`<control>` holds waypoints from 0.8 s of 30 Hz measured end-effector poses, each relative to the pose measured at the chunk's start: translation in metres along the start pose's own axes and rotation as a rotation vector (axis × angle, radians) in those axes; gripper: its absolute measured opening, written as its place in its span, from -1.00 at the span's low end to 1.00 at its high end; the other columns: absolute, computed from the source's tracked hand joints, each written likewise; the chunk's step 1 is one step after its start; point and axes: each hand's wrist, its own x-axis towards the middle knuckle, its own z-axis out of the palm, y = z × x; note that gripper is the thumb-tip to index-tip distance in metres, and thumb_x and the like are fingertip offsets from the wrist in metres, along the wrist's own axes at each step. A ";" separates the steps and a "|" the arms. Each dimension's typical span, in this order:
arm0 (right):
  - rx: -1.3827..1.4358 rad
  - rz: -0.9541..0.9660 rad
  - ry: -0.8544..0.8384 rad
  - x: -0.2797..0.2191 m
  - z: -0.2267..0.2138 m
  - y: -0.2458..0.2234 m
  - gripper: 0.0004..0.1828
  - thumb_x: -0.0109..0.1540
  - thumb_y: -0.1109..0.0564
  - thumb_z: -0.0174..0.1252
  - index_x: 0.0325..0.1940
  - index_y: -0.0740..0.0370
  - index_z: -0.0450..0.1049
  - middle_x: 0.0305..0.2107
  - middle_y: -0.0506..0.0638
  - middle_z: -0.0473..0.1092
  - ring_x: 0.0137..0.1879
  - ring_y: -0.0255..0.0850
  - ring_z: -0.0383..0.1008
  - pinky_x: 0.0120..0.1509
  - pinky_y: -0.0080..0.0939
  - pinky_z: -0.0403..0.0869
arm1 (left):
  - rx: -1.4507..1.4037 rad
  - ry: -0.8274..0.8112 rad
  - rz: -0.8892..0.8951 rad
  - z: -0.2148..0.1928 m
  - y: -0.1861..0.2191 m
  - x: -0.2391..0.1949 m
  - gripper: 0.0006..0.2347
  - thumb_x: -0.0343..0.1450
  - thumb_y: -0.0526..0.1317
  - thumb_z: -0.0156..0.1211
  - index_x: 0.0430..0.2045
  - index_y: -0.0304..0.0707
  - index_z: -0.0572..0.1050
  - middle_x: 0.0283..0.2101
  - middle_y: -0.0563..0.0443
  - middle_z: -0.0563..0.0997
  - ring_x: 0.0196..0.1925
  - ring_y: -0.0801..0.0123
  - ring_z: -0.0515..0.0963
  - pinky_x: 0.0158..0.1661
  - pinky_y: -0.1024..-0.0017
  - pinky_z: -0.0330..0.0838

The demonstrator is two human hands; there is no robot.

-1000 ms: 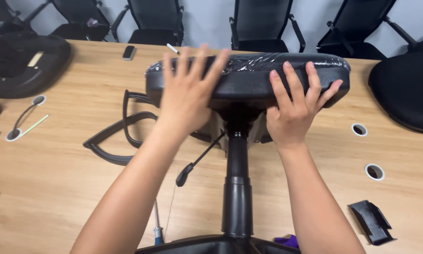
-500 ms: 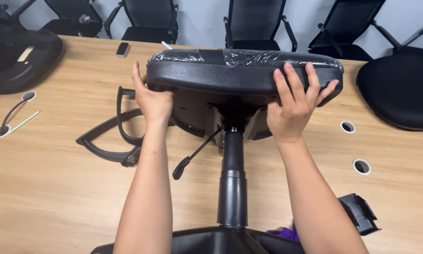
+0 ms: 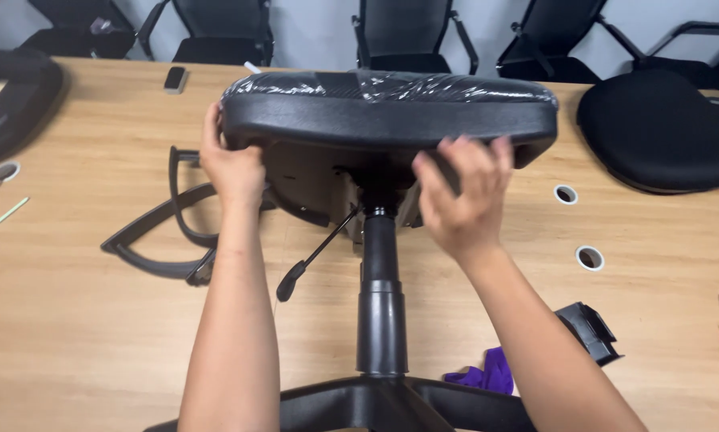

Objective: The person assembles an office chair on a wooden table, holding the upside-down seat while aligning the mechanism over the gas cylinder and threading screws by hand. They then use a screwdriver to tighten the screws and pick up an armrest to attach it to the seat base.

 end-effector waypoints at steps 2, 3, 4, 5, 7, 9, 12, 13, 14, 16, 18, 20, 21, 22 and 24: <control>0.052 -0.106 -0.053 -0.012 -0.012 0.005 -0.58 0.13 0.30 0.31 0.08 0.08 0.58 0.06 0.10 0.35 0.31 0.02 0.30 0.52 0.38 0.19 | -0.053 -0.002 -0.026 -0.001 -0.007 0.001 -0.31 0.19 -0.67 0.22 0.30 -0.44 0.26 0.26 -0.23 0.51 0.30 0.20 0.55 0.26 0.41 0.52; 0.112 -0.131 -0.176 -0.019 -0.016 0.013 -0.59 0.10 0.28 0.31 0.04 0.13 0.58 0.04 0.12 0.38 0.25 0.04 0.35 0.43 0.27 0.27 | -0.059 -0.001 -0.019 -0.002 -0.007 0.000 -0.31 0.19 -0.70 0.15 0.31 -0.43 0.27 0.28 -0.23 0.49 0.31 0.19 0.56 0.24 0.40 0.51; 0.174 -0.156 -0.300 -0.026 -0.021 0.020 -0.60 0.07 0.26 0.31 0.00 0.17 0.58 0.01 0.13 0.41 0.20 0.06 0.40 0.34 0.16 0.35 | -0.064 0.000 -0.013 -0.003 -0.008 0.000 -0.30 0.19 -0.72 0.09 0.32 -0.42 0.28 0.30 -0.23 0.48 0.32 0.18 0.56 0.23 0.38 0.50; 0.166 -0.146 -0.307 -0.031 -0.026 0.028 -0.60 0.07 0.26 0.31 0.00 0.17 0.58 0.01 0.13 0.41 0.20 0.06 0.40 0.34 0.16 0.35 | -0.068 -0.011 -0.021 -0.003 -0.003 -0.002 -0.30 0.19 -0.72 0.09 0.32 -0.42 0.28 0.30 -0.23 0.48 0.32 0.18 0.56 0.23 0.38 0.50; 0.198 0.055 -0.476 -0.040 -0.038 0.043 -0.76 0.15 0.21 0.31 -0.10 0.15 0.58 -0.10 0.03 0.47 0.10 -0.02 0.46 0.21 0.01 0.43 | -0.195 -0.051 -0.033 -0.003 0.008 -0.003 -0.32 0.24 -0.73 0.16 0.32 -0.43 0.25 0.32 -0.23 0.44 0.32 0.18 0.54 0.19 0.34 0.55; 0.196 0.144 -0.552 -0.048 -0.050 0.055 -0.78 0.15 0.17 0.31 -0.11 0.15 0.59 -0.14 0.02 0.50 0.07 -0.03 0.48 0.17 -0.01 0.45 | -0.191 -0.064 -0.040 -0.007 -0.003 -0.003 -0.33 0.25 -0.73 0.16 0.33 -0.43 0.25 0.32 -0.22 0.46 0.33 0.17 0.55 0.22 0.35 0.53; 0.208 0.311 -0.674 -0.067 -0.055 0.076 -0.79 0.16 0.13 0.31 -0.13 0.15 0.60 -0.16 0.04 0.52 0.03 0.00 0.50 0.09 -0.02 0.49 | -0.196 -0.078 -0.047 -0.010 -0.008 0.000 -0.33 0.27 -0.72 0.18 0.33 -0.42 0.24 0.31 -0.20 0.47 0.33 0.17 0.55 0.23 0.36 0.52; 0.223 0.382 -0.728 -0.075 -0.056 0.085 -0.79 0.16 0.12 0.30 -0.13 0.17 0.61 -0.15 0.08 0.53 0.01 0.04 0.51 0.06 -0.01 0.50 | -0.204 -0.073 -0.055 -0.009 -0.008 0.000 -0.33 0.28 -0.72 0.20 0.33 -0.40 0.23 0.29 -0.19 0.46 0.32 0.17 0.55 0.21 0.37 0.52; 0.209 0.392 -0.720 -0.084 -0.057 0.092 -0.79 0.16 0.12 0.30 -0.13 0.17 0.61 -0.15 0.08 0.53 0.01 0.04 0.51 0.06 -0.01 0.50 | -0.217 -0.087 -0.052 -0.010 -0.009 0.001 -0.33 0.28 -0.72 0.20 0.33 -0.40 0.23 0.29 -0.19 0.46 0.32 0.17 0.55 0.21 0.37 0.52; 0.273 0.476 -0.723 -0.102 -0.057 0.107 -0.78 0.16 0.12 0.30 -0.13 0.19 0.59 -0.18 0.08 0.55 -0.01 0.01 0.55 0.08 -0.04 0.52 | -0.147 -0.040 -0.079 -0.012 -0.012 0.001 -0.33 0.27 -0.72 0.07 0.35 -0.37 0.24 0.30 -0.15 0.47 0.33 0.19 0.58 0.23 0.36 0.52; 0.268 0.521 -0.751 -0.118 -0.056 0.122 -0.78 0.16 0.13 0.29 -0.13 0.21 0.59 -0.20 0.08 0.56 -0.03 0.00 0.57 0.09 -0.05 0.52 | -0.063 -0.046 -0.023 -0.021 -0.024 0.006 -0.31 0.26 -0.74 0.05 0.37 -0.37 0.25 0.32 -0.17 0.47 0.34 0.19 0.56 0.28 0.35 0.52; 0.258 0.588 -0.782 -0.137 -0.061 0.132 -0.79 0.17 0.14 0.28 -0.13 0.22 0.59 -0.21 0.09 0.56 -0.04 -0.02 0.58 0.09 -0.05 0.52 | 0.019 -0.071 0.027 -0.028 -0.036 0.009 -0.28 0.24 -0.75 0.04 0.39 -0.36 0.27 0.34 -0.19 0.46 0.35 0.18 0.53 0.33 0.35 0.51; 0.274 0.615 -0.827 -0.146 -0.065 0.136 -0.79 0.17 0.14 0.28 -0.13 0.23 0.58 -0.22 0.10 0.56 -0.05 -0.03 0.59 0.08 -0.07 0.53 | -0.023 -0.101 0.076 -0.032 -0.041 0.010 -0.28 0.23 -0.75 0.01 0.38 -0.38 0.26 0.37 -0.18 0.44 0.40 0.18 0.51 0.39 0.33 0.47; 0.291 0.642 -0.870 -0.156 -0.069 0.141 -0.79 0.18 0.15 0.27 -0.12 0.23 0.57 -0.22 0.10 0.56 -0.05 -0.04 0.59 0.07 -0.08 0.54 | -0.068 -0.130 0.125 -0.035 -0.047 0.012 -0.28 0.23 -0.75 -0.02 0.38 -0.39 0.25 0.39 -0.16 0.42 0.44 0.18 0.49 0.45 0.31 0.43; 0.289 0.727 -0.903 -0.183 -0.079 0.148 -0.79 0.18 0.15 0.27 -0.12 0.23 0.57 -0.23 0.11 0.57 -0.05 -0.06 0.60 0.06 -0.08 0.55 | -0.056 -0.184 0.071 -0.052 -0.047 0.029 -0.31 0.24 -0.73 -0.03 0.37 -0.38 0.26 0.38 -0.15 0.43 0.43 0.19 0.49 0.44 0.31 0.43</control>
